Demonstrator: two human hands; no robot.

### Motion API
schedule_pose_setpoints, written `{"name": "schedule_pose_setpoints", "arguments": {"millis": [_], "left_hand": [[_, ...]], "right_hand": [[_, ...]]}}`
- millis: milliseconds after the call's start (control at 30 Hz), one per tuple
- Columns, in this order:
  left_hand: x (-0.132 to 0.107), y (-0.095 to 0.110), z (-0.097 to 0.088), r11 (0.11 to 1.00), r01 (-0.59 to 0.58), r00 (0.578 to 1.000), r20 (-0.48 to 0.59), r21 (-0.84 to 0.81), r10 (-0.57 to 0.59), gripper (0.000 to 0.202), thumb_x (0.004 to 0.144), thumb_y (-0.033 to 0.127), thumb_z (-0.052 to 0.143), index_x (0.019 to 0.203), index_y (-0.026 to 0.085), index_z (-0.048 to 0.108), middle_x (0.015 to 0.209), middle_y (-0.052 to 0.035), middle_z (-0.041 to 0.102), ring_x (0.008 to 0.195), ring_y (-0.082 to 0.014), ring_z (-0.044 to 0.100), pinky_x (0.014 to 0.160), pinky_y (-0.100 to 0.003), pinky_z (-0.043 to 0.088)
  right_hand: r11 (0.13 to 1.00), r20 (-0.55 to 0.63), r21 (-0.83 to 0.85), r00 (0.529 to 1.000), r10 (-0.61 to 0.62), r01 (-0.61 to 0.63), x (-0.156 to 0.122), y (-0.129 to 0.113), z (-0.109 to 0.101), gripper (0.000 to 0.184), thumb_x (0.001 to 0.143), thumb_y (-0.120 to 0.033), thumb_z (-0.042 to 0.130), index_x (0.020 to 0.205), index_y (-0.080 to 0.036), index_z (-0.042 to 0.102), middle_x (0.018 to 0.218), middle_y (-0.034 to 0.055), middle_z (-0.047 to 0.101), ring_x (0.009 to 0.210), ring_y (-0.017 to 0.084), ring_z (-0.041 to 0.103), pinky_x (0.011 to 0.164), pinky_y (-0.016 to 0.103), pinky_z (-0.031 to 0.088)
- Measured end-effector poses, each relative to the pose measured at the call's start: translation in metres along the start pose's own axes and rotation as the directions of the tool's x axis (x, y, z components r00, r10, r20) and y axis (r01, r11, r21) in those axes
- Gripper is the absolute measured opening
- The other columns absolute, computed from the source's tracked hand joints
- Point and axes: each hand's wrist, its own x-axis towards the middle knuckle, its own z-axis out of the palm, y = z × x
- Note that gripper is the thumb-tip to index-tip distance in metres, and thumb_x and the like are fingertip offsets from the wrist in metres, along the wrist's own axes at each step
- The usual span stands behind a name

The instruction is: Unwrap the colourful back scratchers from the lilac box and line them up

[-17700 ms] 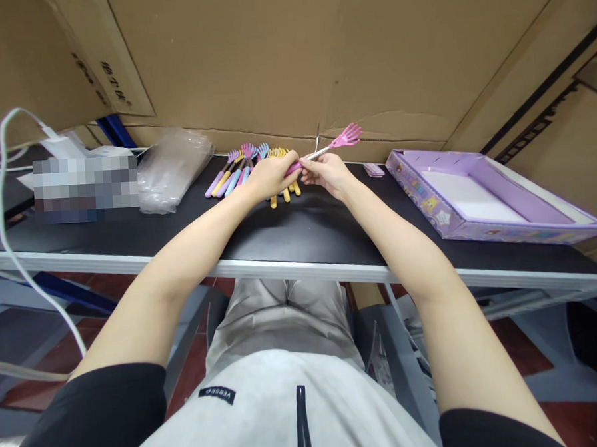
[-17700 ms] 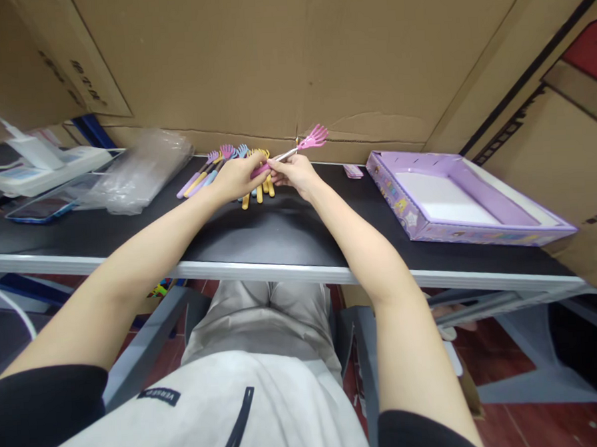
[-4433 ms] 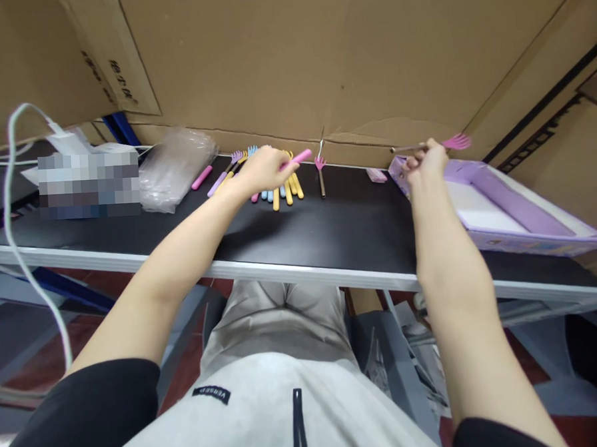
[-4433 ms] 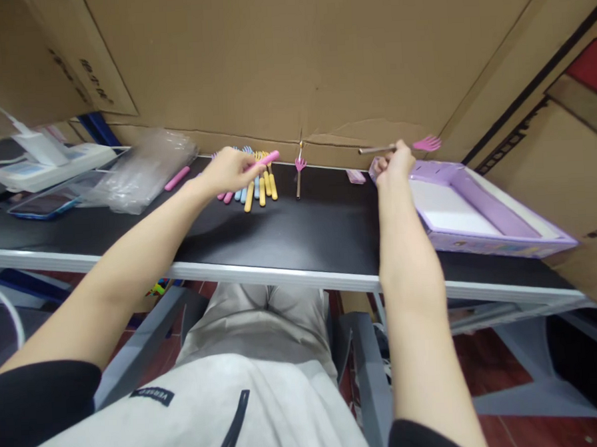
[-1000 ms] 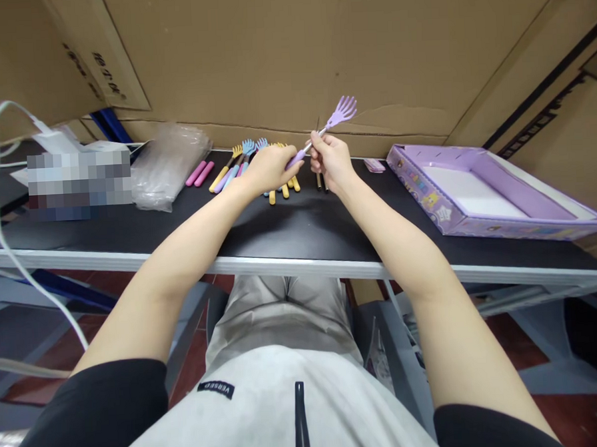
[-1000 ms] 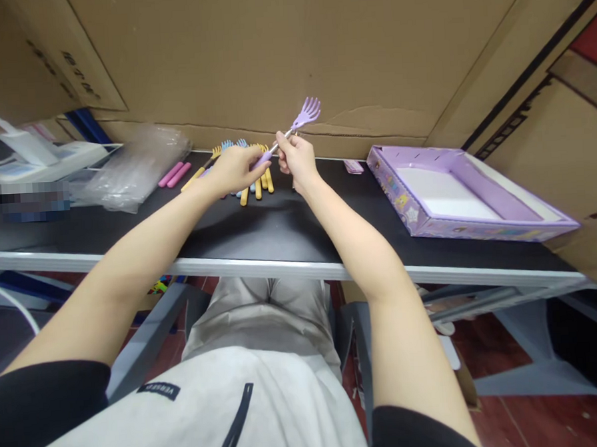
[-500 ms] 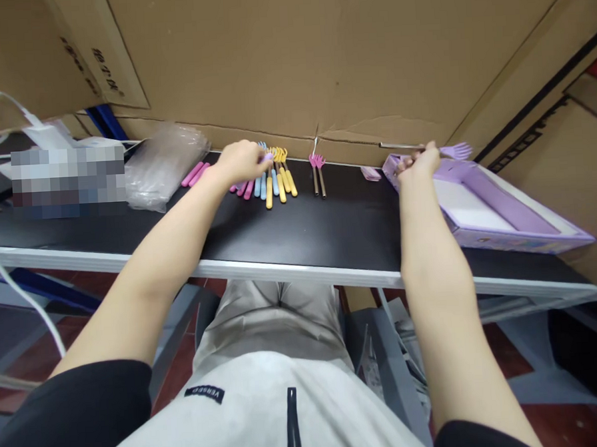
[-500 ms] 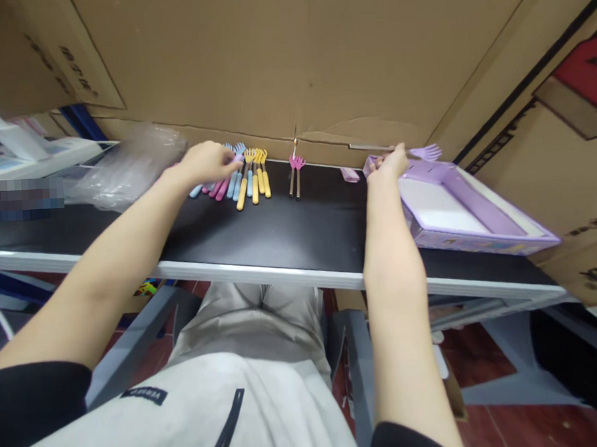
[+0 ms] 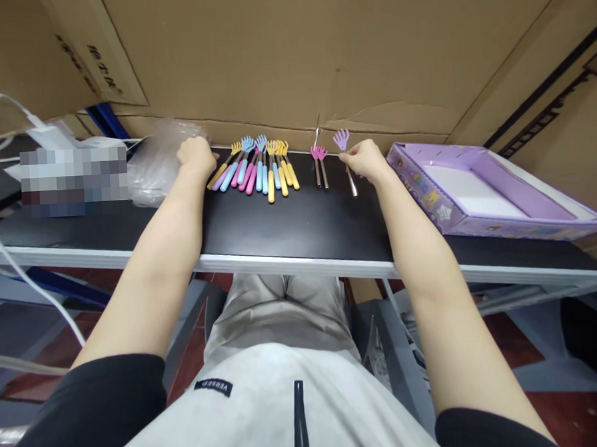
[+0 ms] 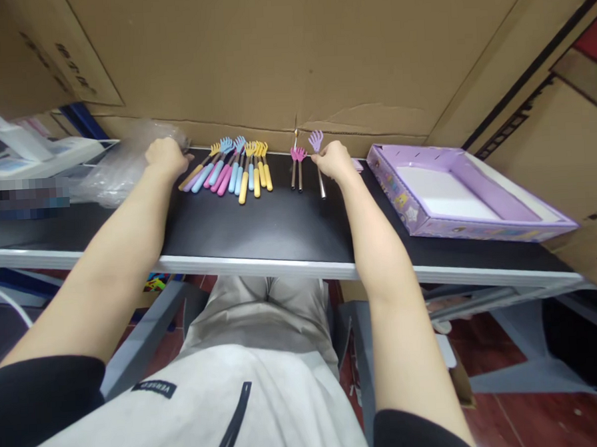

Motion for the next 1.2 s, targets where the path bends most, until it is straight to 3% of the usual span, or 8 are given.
{"name": "schedule_pose_setpoints", "arguments": {"millis": [133,233,367,500,633,900,1067,1200], "left_hand": [[-0.017,0.018,-0.01,0.994,0.103,0.985,-0.144,0.025,-0.098,0.168,0.039,0.103,-0.024,0.147,-0.002,0.051,0.158,-0.0269,0.045,0.147,-0.0441,0.036,0.101,-0.052,0.028],[-0.024,0.024,-0.015,0.996,0.082,0.989,-0.128,0.022,-0.078,0.167,0.036,0.098,-0.029,0.145,0.002,0.055,0.152,-0.0223,0.052,0.147,-0.0409,0.033,0.107,-0.053,0.021],[-0.021,0.024,-0.014,0.997,0.074,0.99,-0.122,-0.023,-0.076,0.154,0.041,0.101,-0.013,0.138,0.009,0.062,0.119,-0.0175,0.071,0.146,-0.0422,0.032,0.105,-0.058,0.015],[-0.022,0.027,-0.015,0.994,0.081,0.98,-0.177,-0.067,-0.092,0.111,0.066,0.094,0.022,0.128,0.017,0.072,0.107,-0.0161,0.077,0.141,-0.0407,0.045,0.11,-0.059,0.017],[-0.028,0.036,-0.018,0.995,0.083,0.973,-0.212,-0.05,-0.092,0.072,0.08,0.062,0.051,0.132,0.018,0.072,0.127,-0.0215,0.074,0.132,-0.0429,0.057,0.117,-0.061,0.021],[-0.028,0.04,-0.015,0.993,0.121,0.974,-0.193,0.008,-0.117,0.066,0.081,0.036,0.048,0.137,0.009,0.071,0.137,-0.0268,0.069,0.134,-0.0431,0.06,0.126,-0.059,0.02],[-0.024,0.038,-0.014,0.993,0.12,0.974,-0.192,0.009,-0.117,0.067,0.081,0.036,0.048,0.14,0.011,0.069,0.138,-0.0258,0.069,0.137,-0.0436,0.058,0.127,-0.06,0.019],[-0.024,0.04,-0.016,0.993,0.114,0.98,-0.168,0.018,-0.11,0.065,0.084,0.039,0.051,0.141,0.013,0.068,0.14,-0.0255,0.068,0.138,-0.045,0.056,0.126,-0.062,0.019]], "right_hand": [[0.995,0.023,-0.098,1.0,0.005,-0.003,0.004,0.006,0.001,0.012,0.086,-0.018,0.073,0.078,-0.011,0.069,0.077,0.0122,0.066,0.107,0.036,0.073,0.102,0.055,0.056],[0.989,0.037,-0.147,0.999,0.03,-0.025,0.007,0.011,0.005,0.014,0.088,-0.022,0.072,0.079,-0.011,0.069,0.082,0.0141,0.069,0.106,0.034,0.074,0.101,0.054,0.057],[0.992,0.052,-0.105,0.996,0.072,-0.066,0.017,0.018,0.013,0.014,0.087,-0.023,0.072,0.077,-0.013,0.068,0.071,0.0096,0.065,0.092,0.031,0.074,0.095,0.057,0.06],[0.991,0.09,-0.086,0.989,0.115,-0.107,0.025,0.013,0.02,0.013,0.084,-0.019,0.074,0.074,-0.015,0.067,0.059,0.0034,0.055,0.078,0.029,0.071,0.089,0.064,0.061],[0.976,0.159,-0.156,0.971,0.178,-0.153,0.029,-0.004,0.023,0.019,0.086,-0.015,0.073,0.07,-0.017,0.063,0.056,0.0013,0.051,0.071,0.026,0.069,0.089,0.062,0.062],[0.961,0.208,-0.217,0.954,0.215,-0.17,0.049,-0.02,0.041,0.025,0.095,-0.022,0.068,0.072,-0.018,0.059,0.055,0.0003,0.055,0.061,0.02,0.068,0.078,0.047,0.065],[0.93,0.16,-0.35,0.971,0.18,-0.114,0.059,-0.017,0.049,0.021,0.098,-0.024,0.066,0.108,-0.008,0.073,0.095,0.0209,0.076,0.095,0.03,0.079,0.092,0.045,0.063],[0.858,0.199,-0.511,0.978,0.062,0.05,0.052,-0.025,0.042,0.036,0.098,-0.022,0.066,0.127,-0.003,0.072,0.134,0.0322,0.068,0.129,0.037,0.069,0.108,0.047,0.055]]}}
